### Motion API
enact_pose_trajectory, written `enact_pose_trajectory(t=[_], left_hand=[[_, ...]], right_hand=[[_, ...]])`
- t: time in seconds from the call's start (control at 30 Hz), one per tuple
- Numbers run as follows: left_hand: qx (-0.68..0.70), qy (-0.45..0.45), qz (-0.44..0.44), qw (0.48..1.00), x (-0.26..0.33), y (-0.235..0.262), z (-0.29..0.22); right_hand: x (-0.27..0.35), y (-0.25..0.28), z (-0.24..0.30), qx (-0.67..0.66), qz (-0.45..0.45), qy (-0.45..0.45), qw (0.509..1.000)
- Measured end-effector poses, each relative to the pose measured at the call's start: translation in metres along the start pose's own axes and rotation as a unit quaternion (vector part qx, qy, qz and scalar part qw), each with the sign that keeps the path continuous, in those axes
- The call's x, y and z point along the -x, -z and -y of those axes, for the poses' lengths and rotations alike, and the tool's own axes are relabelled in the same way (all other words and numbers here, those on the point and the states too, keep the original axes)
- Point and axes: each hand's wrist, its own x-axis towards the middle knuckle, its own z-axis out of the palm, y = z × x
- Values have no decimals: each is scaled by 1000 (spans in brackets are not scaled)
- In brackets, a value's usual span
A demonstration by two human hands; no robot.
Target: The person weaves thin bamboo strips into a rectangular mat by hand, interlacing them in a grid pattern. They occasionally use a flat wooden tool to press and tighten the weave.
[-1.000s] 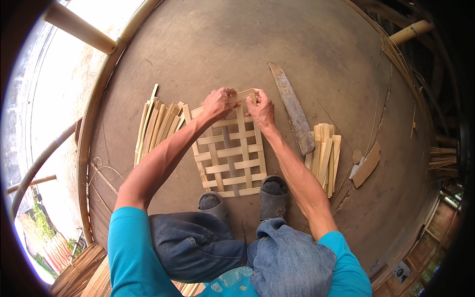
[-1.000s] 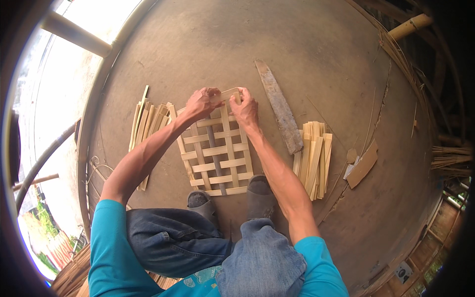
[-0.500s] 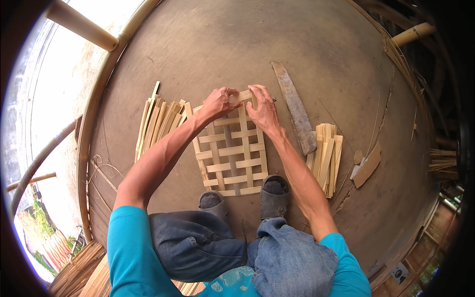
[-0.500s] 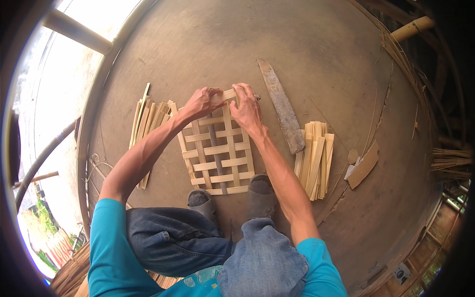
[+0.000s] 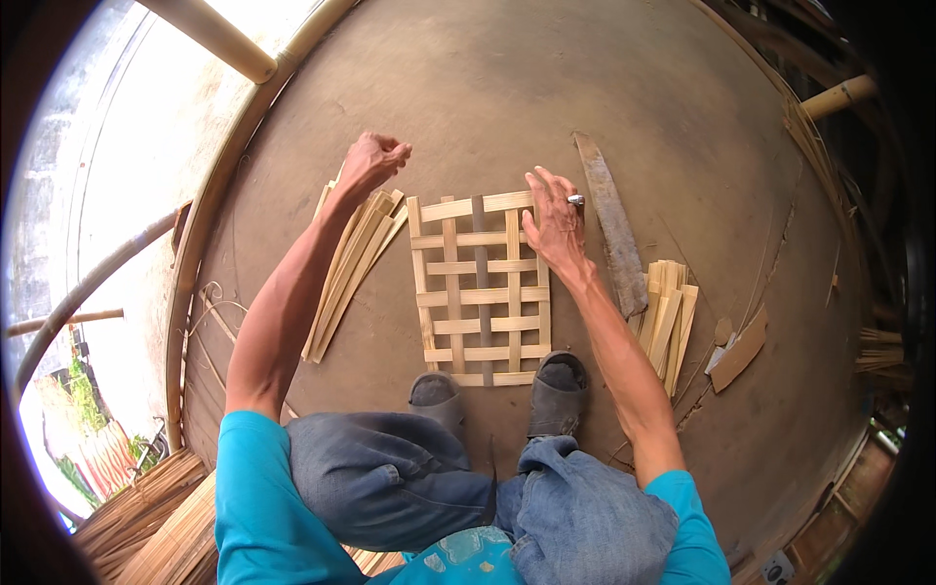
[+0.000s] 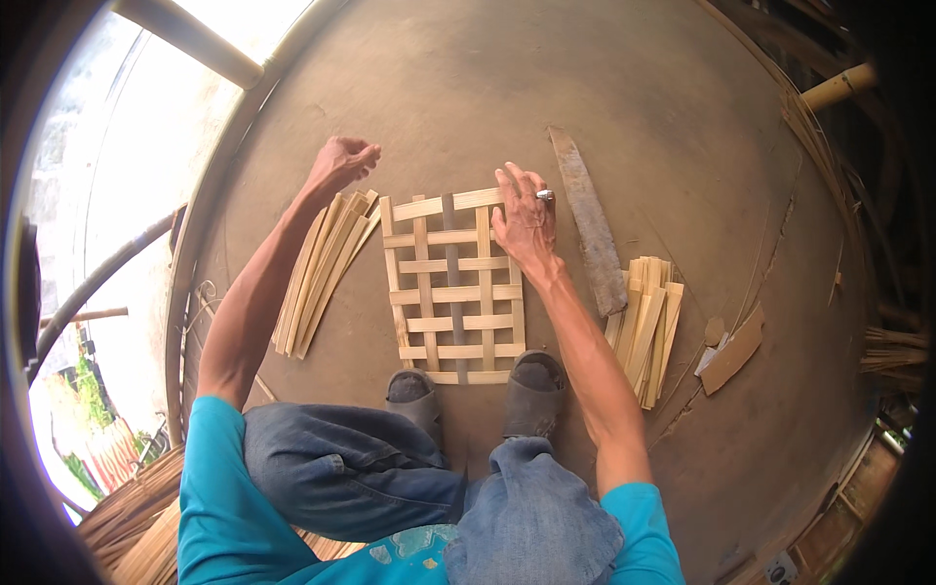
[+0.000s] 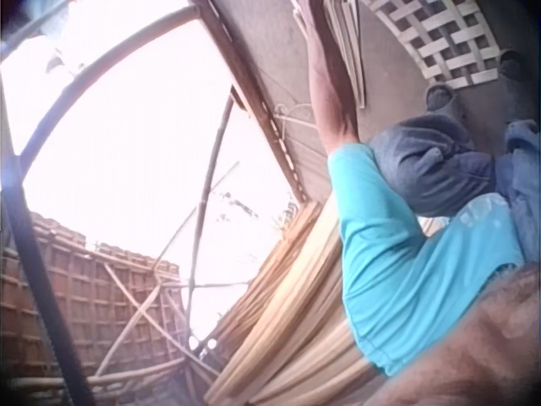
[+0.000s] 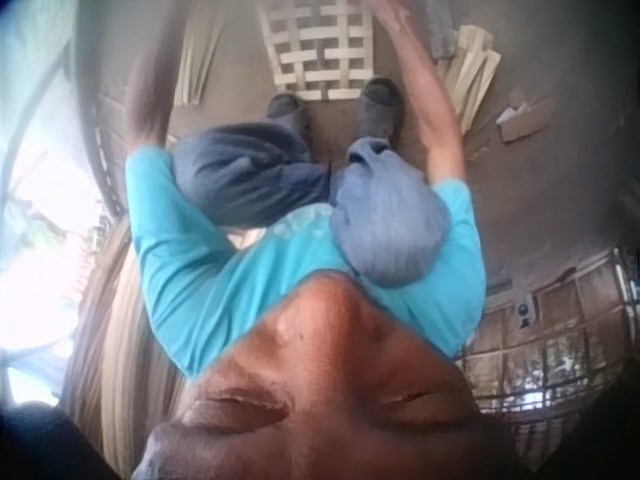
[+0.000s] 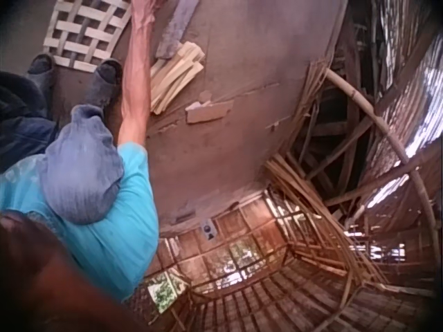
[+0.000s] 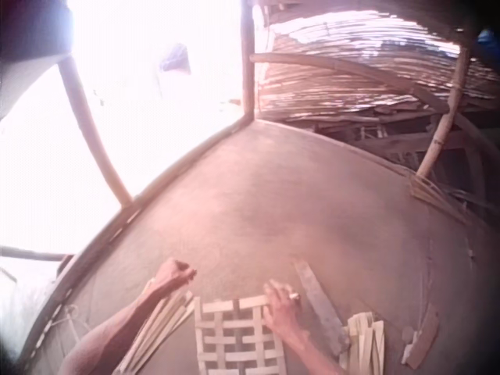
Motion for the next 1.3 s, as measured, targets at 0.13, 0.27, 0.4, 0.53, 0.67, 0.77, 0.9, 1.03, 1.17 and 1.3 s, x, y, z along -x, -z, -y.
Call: enact_pose_trajectory(t=[0.13,0.27,0.4,0.53,0.67,0.77,0.9,1.03,1.17,1.3], left_hand=[[74,81,76,991,32,-34,40],[231,132,67,962,43,-57,36],[297,174,51,938,44,-63,45],[332,214,22,918,47,-79,47],[396,220,40,891,61,-87,18],[426,210,57,878,55,-87,33],[431,212,64,875,52,-90,37],[452,234,75,857,56,-90,33],[462,251,72,848,65,-95,22],[469,253,92,841,65,-90,19]], right_hand=[[2,-5,1,-22,34,53,998],[8,-13,-2,-26,48,47,997],[-4,-4,11,-49,83,-18,995],[-6,1,13,-2,23,59,998],[-5,6,10,-1,12,54,998],[-6,3,16,-24,-1,56,998],[1,-2,12,-46,-34,69,996],[5,-7,11,-57,-48,70,995],[11,-11,12,-53,-46,68,995],[13,-13,9,-83,-34,65,994]])
